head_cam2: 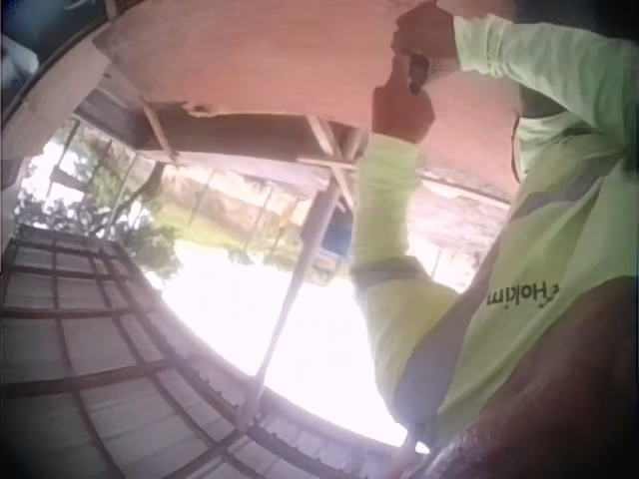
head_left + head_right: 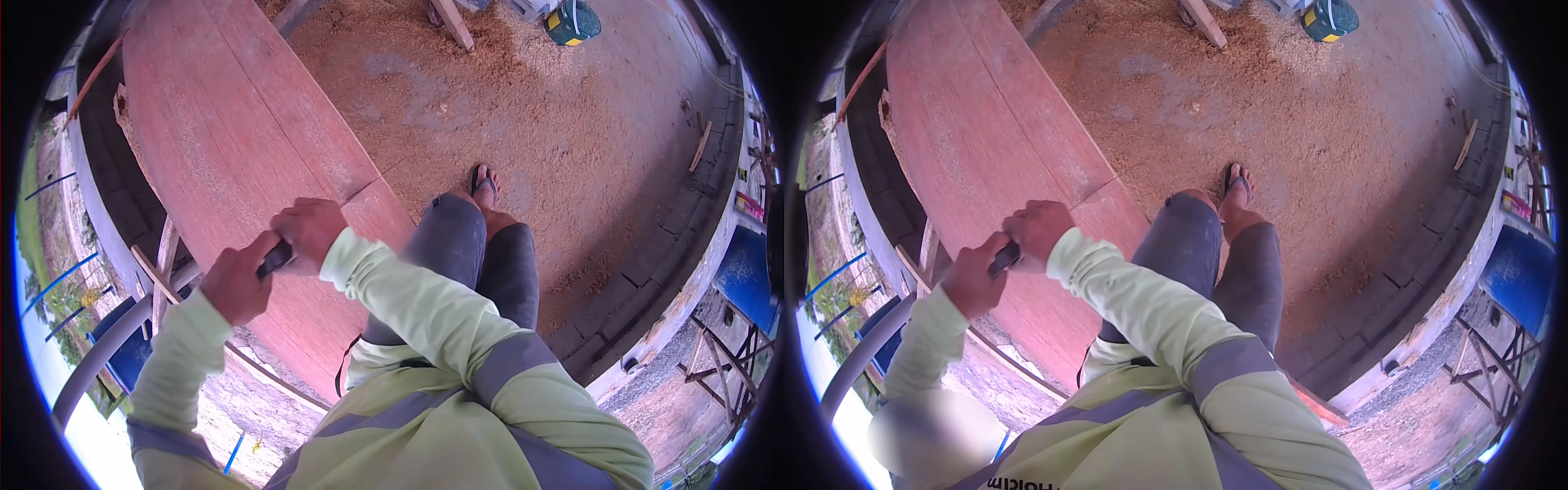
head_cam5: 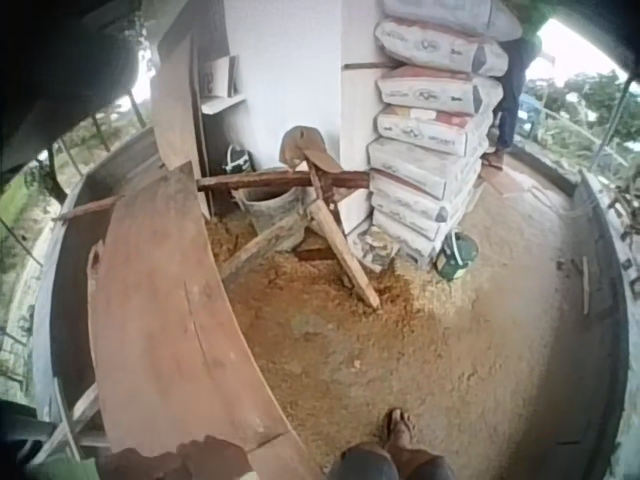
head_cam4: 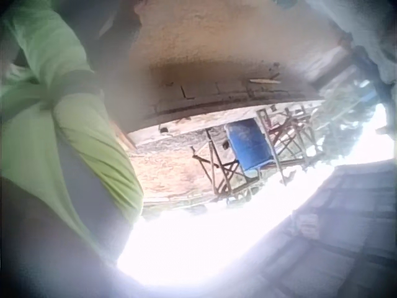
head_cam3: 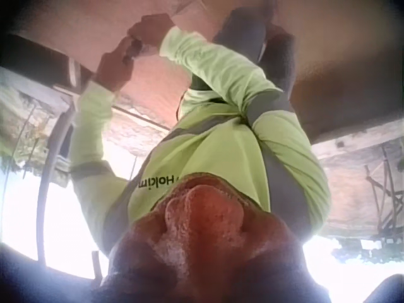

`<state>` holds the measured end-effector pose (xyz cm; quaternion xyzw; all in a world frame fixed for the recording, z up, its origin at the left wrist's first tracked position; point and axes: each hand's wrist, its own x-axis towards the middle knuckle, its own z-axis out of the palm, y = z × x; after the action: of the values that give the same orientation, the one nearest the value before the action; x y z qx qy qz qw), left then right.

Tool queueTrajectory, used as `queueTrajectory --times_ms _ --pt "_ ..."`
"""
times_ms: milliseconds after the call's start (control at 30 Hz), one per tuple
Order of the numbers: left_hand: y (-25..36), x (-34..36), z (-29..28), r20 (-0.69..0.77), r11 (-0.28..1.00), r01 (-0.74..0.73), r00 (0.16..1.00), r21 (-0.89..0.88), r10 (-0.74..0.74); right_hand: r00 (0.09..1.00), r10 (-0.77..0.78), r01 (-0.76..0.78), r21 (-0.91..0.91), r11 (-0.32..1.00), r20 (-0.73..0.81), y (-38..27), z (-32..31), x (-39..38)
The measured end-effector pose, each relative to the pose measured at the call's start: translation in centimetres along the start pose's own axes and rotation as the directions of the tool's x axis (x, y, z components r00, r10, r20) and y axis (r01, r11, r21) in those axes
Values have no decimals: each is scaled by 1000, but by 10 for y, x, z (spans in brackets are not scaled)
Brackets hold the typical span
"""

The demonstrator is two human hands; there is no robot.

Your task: The person uses an L-square and a pencil to mark a line across a plywood board. They then pick up a hand saw and begin cutting the board along the marked line while holding it in place by hand.

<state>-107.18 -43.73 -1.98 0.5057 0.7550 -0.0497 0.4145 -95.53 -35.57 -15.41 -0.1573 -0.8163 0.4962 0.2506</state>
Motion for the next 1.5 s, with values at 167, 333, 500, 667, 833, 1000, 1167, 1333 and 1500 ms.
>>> queueTrajectory --times_ms 167,333,500,667,833,1000,1167,1333,1500 --pt "-10 4 3 -6 983 -33 999 178 34 997 -59 58 -21 998 -54 10 1 6" --pt "22 -85 -80 -8 996 -81 997 43 82 996 -60 66 94 993 -68 -104 16 34" --pt "-12 39 29 -72 982 1 997 191 14 999 36 -37 -107 994 -12 36 8 -5" --pt "14 -28 -33 37 996 41 998 75 -44 1000 -11 11 -17 1000 0 -36 5 9" --pt "7 -73 -47 -29 991 -62 997 118 66 999 -22 19 122 992 24 -99 26 24" --pt "7 17 21 -13 975 92 996 200 -92 982 128 -111 -121 986 136 19 17 -15" --pt "8 -55 -25 -6 998 26 1000 52 -25 999 -17 17 11 1000 43 -58 4 1" --pt "32 -118 -103 -30 987 -143 989 -66 142 996 -24 1 262 965 84 -130 -21 34" --pt "29 -56 -61 -47 986 -151 987 75 155 998 -1 9 136 991 -57 -73 -8 21"
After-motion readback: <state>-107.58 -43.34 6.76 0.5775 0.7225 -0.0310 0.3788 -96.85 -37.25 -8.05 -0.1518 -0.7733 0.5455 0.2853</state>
